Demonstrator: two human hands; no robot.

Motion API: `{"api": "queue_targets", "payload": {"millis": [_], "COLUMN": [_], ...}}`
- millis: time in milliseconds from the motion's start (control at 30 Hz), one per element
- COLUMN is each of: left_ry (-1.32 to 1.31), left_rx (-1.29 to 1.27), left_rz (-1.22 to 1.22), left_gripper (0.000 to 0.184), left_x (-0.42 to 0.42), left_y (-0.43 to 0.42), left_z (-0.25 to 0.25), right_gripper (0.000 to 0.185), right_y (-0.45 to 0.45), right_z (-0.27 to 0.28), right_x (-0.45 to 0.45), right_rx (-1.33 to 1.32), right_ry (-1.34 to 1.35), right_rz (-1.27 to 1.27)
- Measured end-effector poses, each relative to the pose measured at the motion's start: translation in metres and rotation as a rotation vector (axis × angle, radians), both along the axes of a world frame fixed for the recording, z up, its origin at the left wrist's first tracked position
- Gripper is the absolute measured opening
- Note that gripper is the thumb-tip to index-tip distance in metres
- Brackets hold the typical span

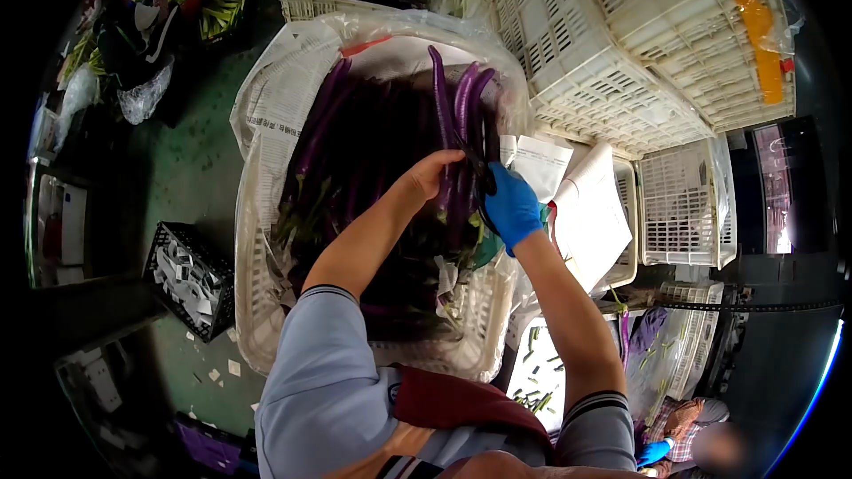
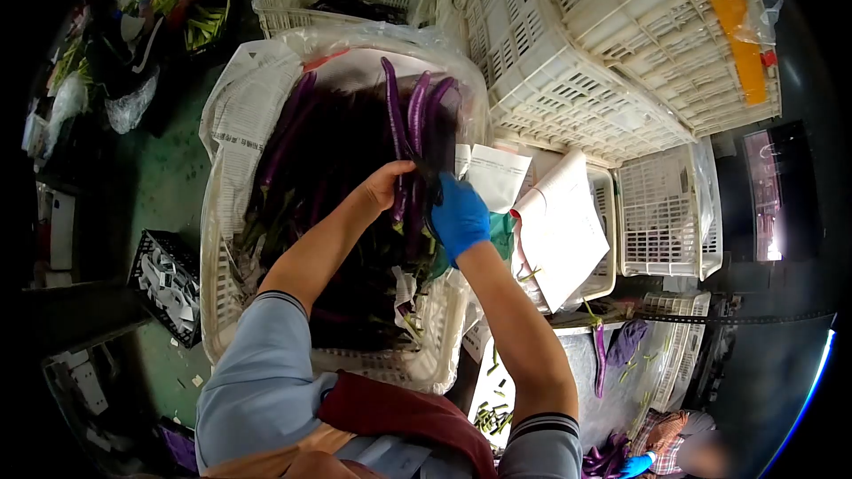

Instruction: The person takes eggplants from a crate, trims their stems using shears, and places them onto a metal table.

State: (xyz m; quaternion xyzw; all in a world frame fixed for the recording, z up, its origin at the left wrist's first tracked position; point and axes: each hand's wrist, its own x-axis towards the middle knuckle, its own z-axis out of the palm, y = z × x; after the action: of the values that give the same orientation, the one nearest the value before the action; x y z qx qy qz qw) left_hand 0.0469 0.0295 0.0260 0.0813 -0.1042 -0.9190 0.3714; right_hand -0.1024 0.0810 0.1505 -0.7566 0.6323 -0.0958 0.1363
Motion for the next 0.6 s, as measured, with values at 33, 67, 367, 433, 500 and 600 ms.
{"api": "queue_targets", "payload": {"millis": [33,67,367,433,500,600], "left_ry": [-0.033,-0.067,-0.319,-0.357,-0.256,-0.300], "left_rx": [-0.010,-0.018,-0.419,-0.421,-0.429,-0.519], "left_rz": [0.019,0.035,0.233,0.149,-0.010,-0.120], "left_gripper": [0.041,0.042,0.036,0.043,0.047,0.059], "left_x": [0.007,0.013,0.010,-0.008,-0.027,-0.073], "left_y": [0.007,0.014,0.064,0.073,0.083,0.113], "left_z": [0.022,0.041,0.216,0.236,0.249,0.273], "right_gripper": [0.035,0.034,0.049,0.055,0.059,0.064], "right_y": [0.009,0.020,0.112,0.128,0.147,0.193], "right_z": [0.016,0.024,0.101,0.129,0.133,0.134], "right_x": [0.001,0.002,-0.015,-0.026,-0.053,-0.087], "right_rx": [0.080,0.215,0.108,0.104,0.126,0.086], "right_ry": [-0.087,-0.618,-1.467,-1.542,-1.693,-1.855], "right_rz": [-0.001,-0.155,-0.204,-0.147,-0.018,-0.103]}}
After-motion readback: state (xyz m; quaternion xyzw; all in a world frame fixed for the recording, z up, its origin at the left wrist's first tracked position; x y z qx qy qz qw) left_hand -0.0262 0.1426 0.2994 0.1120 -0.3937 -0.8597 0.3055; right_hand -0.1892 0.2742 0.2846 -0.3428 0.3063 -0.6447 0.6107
